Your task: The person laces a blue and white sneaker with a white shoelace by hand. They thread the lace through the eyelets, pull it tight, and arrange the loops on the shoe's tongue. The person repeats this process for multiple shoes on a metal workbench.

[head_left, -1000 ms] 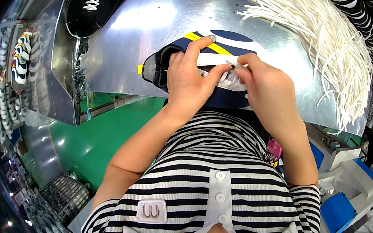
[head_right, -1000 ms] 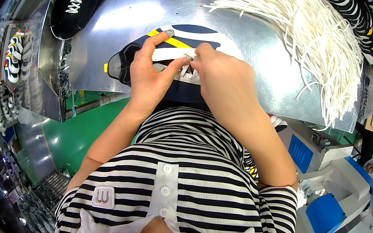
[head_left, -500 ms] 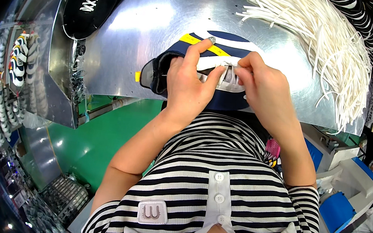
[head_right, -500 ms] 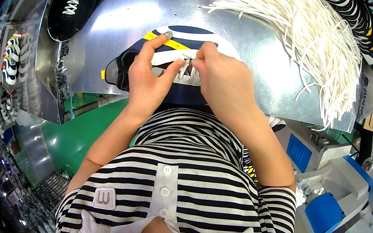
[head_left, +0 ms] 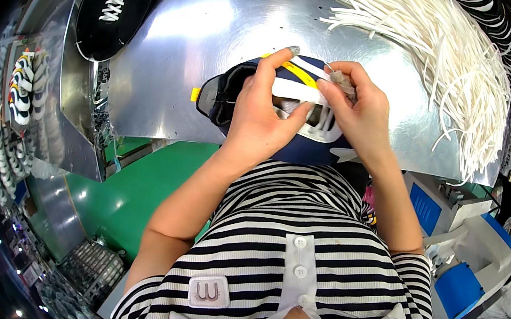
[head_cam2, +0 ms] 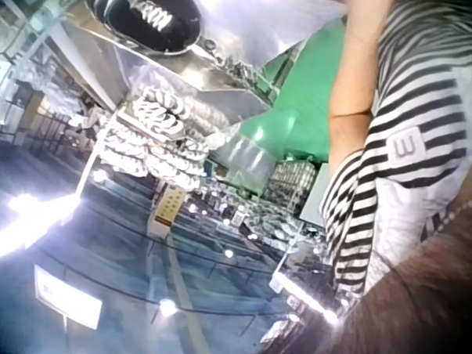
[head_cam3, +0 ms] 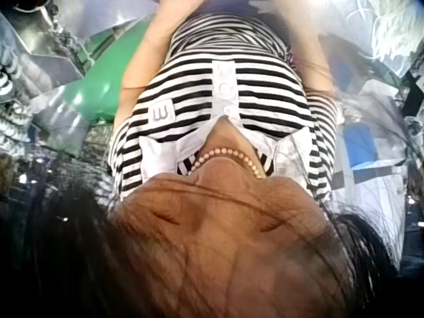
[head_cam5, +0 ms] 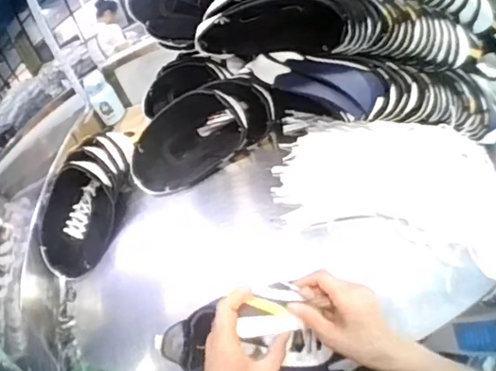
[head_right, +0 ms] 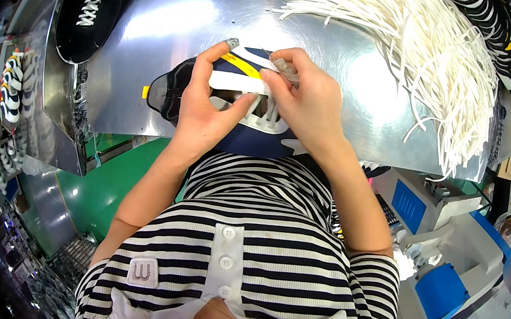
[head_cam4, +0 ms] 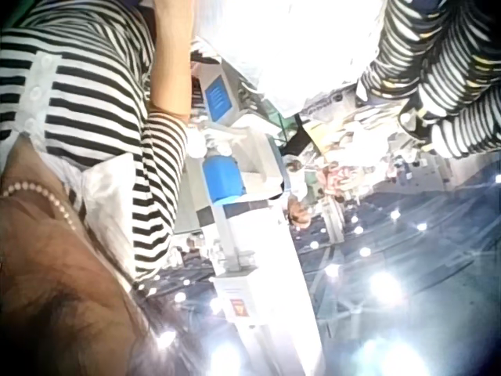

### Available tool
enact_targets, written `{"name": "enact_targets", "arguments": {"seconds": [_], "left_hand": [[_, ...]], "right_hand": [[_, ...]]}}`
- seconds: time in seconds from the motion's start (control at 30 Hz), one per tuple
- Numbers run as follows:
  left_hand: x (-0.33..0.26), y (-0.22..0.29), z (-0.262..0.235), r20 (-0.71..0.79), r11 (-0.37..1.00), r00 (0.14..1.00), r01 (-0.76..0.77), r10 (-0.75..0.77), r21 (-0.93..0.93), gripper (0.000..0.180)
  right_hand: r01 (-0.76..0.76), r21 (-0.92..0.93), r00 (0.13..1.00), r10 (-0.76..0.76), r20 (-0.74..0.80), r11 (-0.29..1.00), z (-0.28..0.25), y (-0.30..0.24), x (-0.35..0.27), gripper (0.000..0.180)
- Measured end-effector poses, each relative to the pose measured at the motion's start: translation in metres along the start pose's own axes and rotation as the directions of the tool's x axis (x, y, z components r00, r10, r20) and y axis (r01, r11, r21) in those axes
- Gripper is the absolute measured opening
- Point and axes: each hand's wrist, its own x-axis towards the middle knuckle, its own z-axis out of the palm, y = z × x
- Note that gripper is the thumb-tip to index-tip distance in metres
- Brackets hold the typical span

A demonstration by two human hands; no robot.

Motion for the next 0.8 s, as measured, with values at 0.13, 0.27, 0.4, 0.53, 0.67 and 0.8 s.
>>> {"name": "enact_targets", "arguments": {"seconds": [0.13,0.27,0.4,0.53,0.67,0.8], "left_hand": [[0.001,0.001,-0.002,0.027,0.968,0.998,-0.058,0.053,0.244,0.076],[0.002,0.001,0.003,-0.043,0.976,0.994,-0.095,0.106,0.197,0.075],[0.006,0.010,-0.002,0.054,0.999,0.998,0.021,-0.019,-0.037,0.073],[0.002,0.027,-0.040,0.434,0.906,0.894,0.270,-0.110,-0.326,0.068],[0.007,0.033,-0.031,0.306,0.881,0.920,0.343,-0.244,-0.326,0.064],[0.007,0.040,-0.023,0.251,0.849,0.928,0.358,-0.276,-0.388,0.063]], "right_hand": [[0.078,0.012,0.990,-0.076,-0.122,0.997,0.008,0.012,0.001,0.016],[0.054,0.032,0.995,-0.051,-0.086,0.998,0.007,0.005,0.003,0.014],[0.066,-0.005,0.993,-0.066,-0.096,0.998,0.008,0.010,0.005,0.014],[0.062,0.116,0.996,-0.054,-0.071,0.991,0.006,0.017,0.006,0.017],[0.355,0.160,0.935,-0.345,-0.086,0.921,-0.009,0.003,0.003,0.023],[0.538,-0.052,0.841,-0.531,0.107,0.841,-0.015,-0.004,-0.008,0.025]]}}
